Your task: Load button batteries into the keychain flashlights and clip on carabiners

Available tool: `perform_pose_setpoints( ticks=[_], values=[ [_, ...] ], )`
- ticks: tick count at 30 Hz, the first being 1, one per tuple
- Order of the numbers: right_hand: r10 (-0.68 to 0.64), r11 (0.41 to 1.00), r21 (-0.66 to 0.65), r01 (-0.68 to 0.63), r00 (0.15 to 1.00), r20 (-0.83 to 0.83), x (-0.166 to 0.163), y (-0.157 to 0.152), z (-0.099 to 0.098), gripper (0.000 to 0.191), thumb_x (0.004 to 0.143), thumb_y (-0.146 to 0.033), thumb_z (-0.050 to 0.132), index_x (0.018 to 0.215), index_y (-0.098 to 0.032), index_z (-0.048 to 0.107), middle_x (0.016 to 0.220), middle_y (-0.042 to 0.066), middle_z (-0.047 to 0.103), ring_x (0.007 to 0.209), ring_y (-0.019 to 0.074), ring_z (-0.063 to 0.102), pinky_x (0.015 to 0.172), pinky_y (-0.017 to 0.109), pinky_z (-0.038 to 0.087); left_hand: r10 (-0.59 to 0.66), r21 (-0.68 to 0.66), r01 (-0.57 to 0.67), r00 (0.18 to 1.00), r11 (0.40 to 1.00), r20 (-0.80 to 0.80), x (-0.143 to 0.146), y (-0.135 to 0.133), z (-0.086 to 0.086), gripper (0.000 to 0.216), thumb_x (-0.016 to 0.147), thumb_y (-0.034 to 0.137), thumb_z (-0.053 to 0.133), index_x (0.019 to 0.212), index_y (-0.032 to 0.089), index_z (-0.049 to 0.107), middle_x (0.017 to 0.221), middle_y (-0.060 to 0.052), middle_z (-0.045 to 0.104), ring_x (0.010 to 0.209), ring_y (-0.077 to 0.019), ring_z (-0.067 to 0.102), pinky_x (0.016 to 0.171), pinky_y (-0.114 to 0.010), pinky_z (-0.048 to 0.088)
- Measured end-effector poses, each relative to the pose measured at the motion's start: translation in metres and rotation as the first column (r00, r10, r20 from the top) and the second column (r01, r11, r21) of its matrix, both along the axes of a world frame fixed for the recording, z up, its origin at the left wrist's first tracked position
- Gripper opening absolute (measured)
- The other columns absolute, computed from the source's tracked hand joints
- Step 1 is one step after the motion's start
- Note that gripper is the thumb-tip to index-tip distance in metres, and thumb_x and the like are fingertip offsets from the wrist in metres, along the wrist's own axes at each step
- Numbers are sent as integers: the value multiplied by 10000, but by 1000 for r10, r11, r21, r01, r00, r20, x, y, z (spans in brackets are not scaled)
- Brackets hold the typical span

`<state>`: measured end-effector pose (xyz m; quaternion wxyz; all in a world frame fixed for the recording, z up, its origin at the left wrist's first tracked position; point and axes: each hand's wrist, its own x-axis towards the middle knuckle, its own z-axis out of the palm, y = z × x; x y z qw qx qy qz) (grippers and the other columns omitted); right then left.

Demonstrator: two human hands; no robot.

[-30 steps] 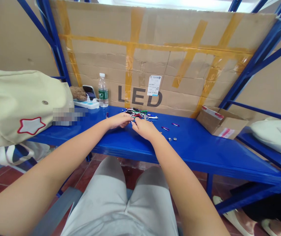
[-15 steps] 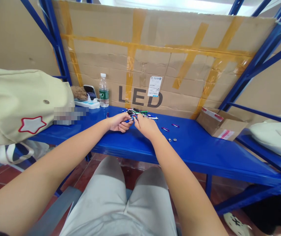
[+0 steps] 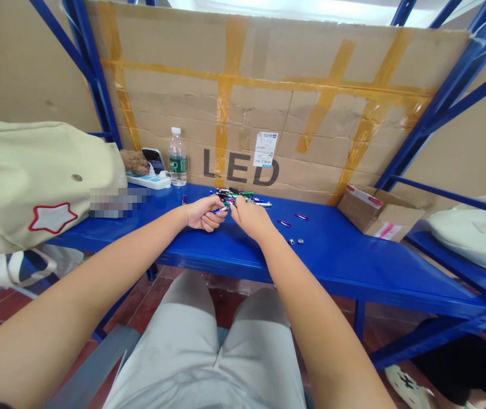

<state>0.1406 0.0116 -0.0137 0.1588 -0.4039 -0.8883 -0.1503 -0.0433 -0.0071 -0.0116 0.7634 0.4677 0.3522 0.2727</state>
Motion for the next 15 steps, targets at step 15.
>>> perform_pose_setpoints(
  ticks=[15],
  values=[
    [102, 989, -100, -108, 993, -60, 3, 4, -3, 237, 1013, -318, 291, 1078, -146, 441, 950, 134, 692, 794, 229, 649, 601, 273, 319, 105, 20, -106, 993, 994, 43, 1, -3, 2, 255, 810, 287, 396, 576, 183, 395, 409, 86, 175, 288, -57, 138, 278, -134, 229]
  ],
)
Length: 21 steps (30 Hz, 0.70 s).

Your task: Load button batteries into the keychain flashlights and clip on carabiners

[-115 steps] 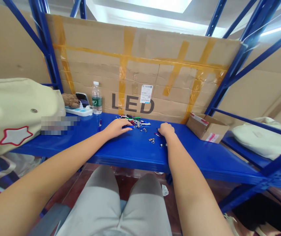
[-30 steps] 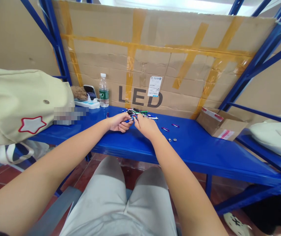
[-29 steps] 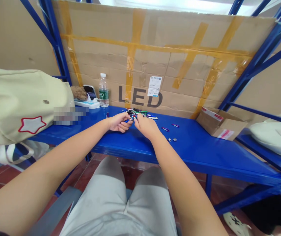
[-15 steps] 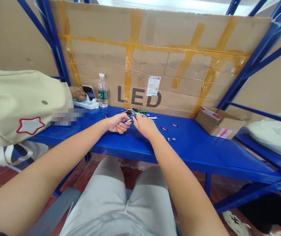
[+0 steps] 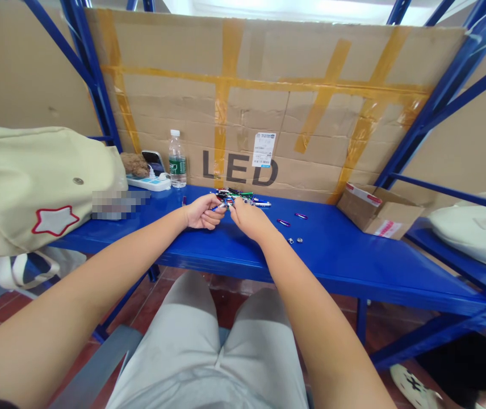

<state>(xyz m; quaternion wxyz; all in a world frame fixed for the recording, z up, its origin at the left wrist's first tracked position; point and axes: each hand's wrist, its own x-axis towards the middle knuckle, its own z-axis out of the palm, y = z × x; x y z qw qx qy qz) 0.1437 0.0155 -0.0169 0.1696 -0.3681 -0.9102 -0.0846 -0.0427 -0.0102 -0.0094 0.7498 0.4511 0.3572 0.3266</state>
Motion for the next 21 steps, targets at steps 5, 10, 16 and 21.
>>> perform_pose_setpoints(
  ticks=[5, 10, 16, 21],
  values=[
    [40, 994, -96, -47, 997, -68, 1, 5, -3, 242, 1001, -319, 319, 1085, -142, 461, 957, 134, 674, 806, 227, 627, 650, 278, 361, 63, 80, -61, 997, 995, -32, -2, 2, 0, 293, 880, 308, 389, 662, 153, 509, 411, 91, 199, 298, -53, 160, 292, -127, 201],
    [-16, 887, -441, -137, 945, -327, 11, 20, -5, 211, 988, -297, 356, 948, -174, 522, 894, 67, 678, 782, 170, 601, 710, 271, 410, 348, 358, -267, 919, 895, -184, 1, 7, 1, 125, 903, 276, 541, 951, 163, 564, 588, 41, 535, 370, -32, 379, 338, -105, 221],
    [-243, 755, -650, -89, 882, -403, 15, 35, -5, 230, 981, -304, 359, 819, -189, 475, 537, -17, 574, 430, 111, 474, 472, 229, 371, 800, 735, -366, 449, 571, -397, -36, 16, 9, 292, 971, 266, 371, 1229, 194, 486, 1079, -73, 703, 730, -88, 661, 543, -161, 469],
    [-419, 649, -747, -145, 752, -509, 9, 43, -7, 236, 1011, -343, 282, 1006, -175, 447, 885, 108, 719, 548, 112, 632, 437, 190, 409, 838, 831, -114, 28, 545, -545, -78, 12, 7, 251, 821, 155, 536, 1039, 173, 661, 1183, -91, 676, 1107, -225, 612, 940, -294, 474]
  ],
)
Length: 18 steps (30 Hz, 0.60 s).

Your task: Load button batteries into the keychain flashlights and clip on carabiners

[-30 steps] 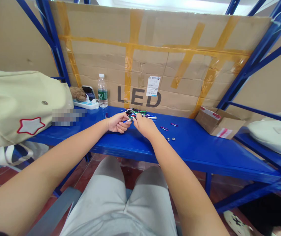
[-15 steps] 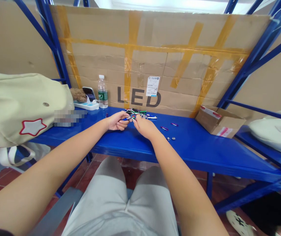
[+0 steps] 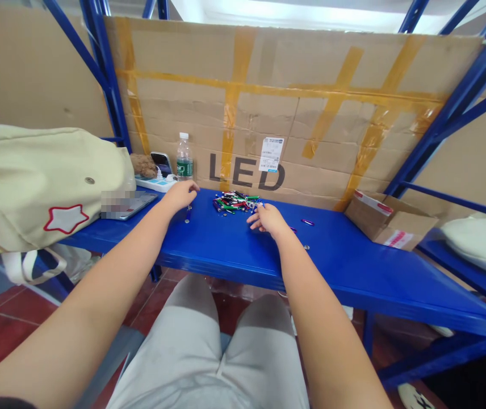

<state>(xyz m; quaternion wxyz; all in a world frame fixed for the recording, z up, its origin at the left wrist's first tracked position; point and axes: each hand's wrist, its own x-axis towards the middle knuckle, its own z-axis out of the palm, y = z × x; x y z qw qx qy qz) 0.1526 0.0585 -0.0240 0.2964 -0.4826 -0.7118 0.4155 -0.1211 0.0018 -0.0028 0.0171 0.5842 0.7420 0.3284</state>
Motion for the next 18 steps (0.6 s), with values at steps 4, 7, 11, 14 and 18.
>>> perform_pose_setpoints(
  ticks=[4, 7, 11, 14, 18],
  values=[
    [-14, 999, -52, 9, 996, -92, 1, -2, 1, 231, 1001, -317, 333, 1157, -179, 431, 1262, 171, 609, 807, 143, 715, 596, 230, 547, 87, -176, -110, 987, 978, -133, -16, 2, -9, 146, 710, 155, 632, 825, 156, 721, 1020, -136, 725, 1066, -295, 635, 958, -330, 459],
    [-7, 999, -33, 5, 997, -77, 3, -4, 2, 289, 983, -311, 381, 1227, -165, 437, 1338, 183, 551, 855, 152, 714, 653, 261, 574, 111, -260, -158, 976, 953, -186, -21, 6, -14, 189, 739, 269, 632, 818, 127, 727, 935, -178, 732, 975, -313, 670, 884, -332, 492],
    [-52, 995, 82, 48, 997, 55, 8, -1, 3, 310, 966, -301, 384, 1205, -150, 511, 1180, 144, 659, 807, 167, 707, 655, 292, 560, 110, -314, -177, 969, 933, -220, -24, 10, -16, 307, 792, 386, 587, 856, 123, 734, 834, -172, 738, 873, -291, 696, 819, -304, 510],
    [-184, 955, 267, 128, 963, 196, 19, 4, 5, 249, 896, -252, 476, 1070, -145, 618, 1038, 128, 707, 894, 218, 683, 777, 336, 521, 111, -292, -182, 964, 939, -243, -23, 12, -18, 393, 820, 396, 558, 1067, 126, 700, 1049, -177, 722, 994, -294, 670, 864, -310, 499],
    [-362, 867, 461, 189, 875, 322, 48, 5, 10, 217, 825, -239, 538, 949, -153, 694, 1019, 141, 712, 1047, 277, 621, 889, 357, 443, 43, -288, -122, 963, 950, -266, -21, 17, -18, 363, 815, 224, 551, 1152, 211, 685, 1239, -97, 665, 1113, -251, 625, 931, -278, 465]
  ],
)
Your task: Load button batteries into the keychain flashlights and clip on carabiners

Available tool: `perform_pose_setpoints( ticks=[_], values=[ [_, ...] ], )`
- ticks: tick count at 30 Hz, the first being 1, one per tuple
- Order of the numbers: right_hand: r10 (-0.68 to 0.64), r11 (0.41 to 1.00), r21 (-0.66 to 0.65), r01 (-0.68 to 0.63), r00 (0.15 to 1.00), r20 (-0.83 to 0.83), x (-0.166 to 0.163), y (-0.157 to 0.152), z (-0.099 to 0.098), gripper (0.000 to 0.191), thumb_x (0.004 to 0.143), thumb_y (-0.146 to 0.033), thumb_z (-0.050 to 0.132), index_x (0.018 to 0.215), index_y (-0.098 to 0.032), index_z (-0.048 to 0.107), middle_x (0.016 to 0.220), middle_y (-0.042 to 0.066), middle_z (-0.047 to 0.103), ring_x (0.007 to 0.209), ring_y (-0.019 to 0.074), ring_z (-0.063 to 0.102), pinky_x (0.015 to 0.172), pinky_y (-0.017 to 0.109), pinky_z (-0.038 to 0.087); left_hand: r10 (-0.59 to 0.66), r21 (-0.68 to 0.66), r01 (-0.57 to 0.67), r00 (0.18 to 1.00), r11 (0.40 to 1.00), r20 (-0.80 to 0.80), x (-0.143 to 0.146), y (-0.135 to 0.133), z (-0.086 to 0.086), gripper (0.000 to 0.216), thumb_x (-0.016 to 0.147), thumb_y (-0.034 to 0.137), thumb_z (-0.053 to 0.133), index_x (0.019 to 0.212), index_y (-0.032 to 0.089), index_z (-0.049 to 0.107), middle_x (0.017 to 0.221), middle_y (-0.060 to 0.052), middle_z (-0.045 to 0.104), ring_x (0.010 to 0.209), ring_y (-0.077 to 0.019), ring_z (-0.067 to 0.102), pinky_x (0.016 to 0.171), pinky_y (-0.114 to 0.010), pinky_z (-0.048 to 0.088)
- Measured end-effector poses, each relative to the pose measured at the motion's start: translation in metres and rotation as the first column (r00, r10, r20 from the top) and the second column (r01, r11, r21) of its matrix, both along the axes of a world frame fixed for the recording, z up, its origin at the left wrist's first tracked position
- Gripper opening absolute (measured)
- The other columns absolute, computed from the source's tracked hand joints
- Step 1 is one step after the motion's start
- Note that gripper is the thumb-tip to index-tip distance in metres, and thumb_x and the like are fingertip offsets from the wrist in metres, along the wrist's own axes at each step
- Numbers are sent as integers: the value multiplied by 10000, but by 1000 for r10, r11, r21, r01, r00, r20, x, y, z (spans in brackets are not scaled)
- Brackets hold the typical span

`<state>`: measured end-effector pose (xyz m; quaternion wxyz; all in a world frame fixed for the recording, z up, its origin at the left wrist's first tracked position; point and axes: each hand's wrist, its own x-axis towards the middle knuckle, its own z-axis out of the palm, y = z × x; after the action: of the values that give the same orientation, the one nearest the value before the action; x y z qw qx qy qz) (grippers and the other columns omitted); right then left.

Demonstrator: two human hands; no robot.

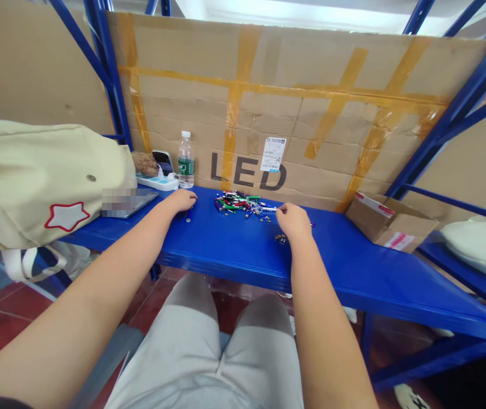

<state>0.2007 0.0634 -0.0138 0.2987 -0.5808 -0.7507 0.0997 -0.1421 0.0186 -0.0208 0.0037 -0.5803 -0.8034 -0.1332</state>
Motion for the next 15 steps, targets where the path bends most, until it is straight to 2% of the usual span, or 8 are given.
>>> perform_pose_setpoints(
  ticks=[3, 7, 11, 15],
  values=[
    [-26, 1000, 5, 25, 995, 97, 21, -3, 0, 226, 821, -252, 538, 911, -154, 722, 980, 126, 725, 963, 257, 646, 818, 323, 455, -37, -48, 37, 999, 998, -11, -2, 2, 1, 340, 749, 100, 577, 1017, 220, 749, 1146, -64, 715, 1053, -227, 652, 904, -233, 465],
    [49, 999, 11, -53, 975, 217, 29, -5, -8, 246, 842, -262, 531, 940, -157, 731, 1007, 100, 725, 954, 235, 645, 825, 304, 459, -26, -67, 24, 999, 997, -34, -6, 2, 1, 420, 693, 44, 609, 1051, 217, 746, 1164, -69, 708, 1055, -232, 648, 909, -230, 465],
    [172, 976, 64, -207, 920, 351, 10, -8, -13, 290, 872, -246, 497, 1043, -163, 716, 1152, 113, 677, 1083, 259, 593, 933, 349, 431, 28, -58, -31, 998, 998, -49, -6, -2, 0, 397, 718, 71, 621, 1076, 198, 738, 1183, -123, 685, 1060, -275, 639, 935, -306, 474],
    [296, 919, 99, -381, 835, 465, -26, -15, -10, 359, 884, -189, 450, 1177, -171, 656, 1263, 125, 622, 1170, 277, 543, 975, 392, 412, 88, -13, -89, 995, 996, -53, -2, -7, 0, 346, 791, 163, 623, 1126, 202, 702, 1261, -161, 622, 1097, -294, 614, 937, -356, 477]
  ],
)
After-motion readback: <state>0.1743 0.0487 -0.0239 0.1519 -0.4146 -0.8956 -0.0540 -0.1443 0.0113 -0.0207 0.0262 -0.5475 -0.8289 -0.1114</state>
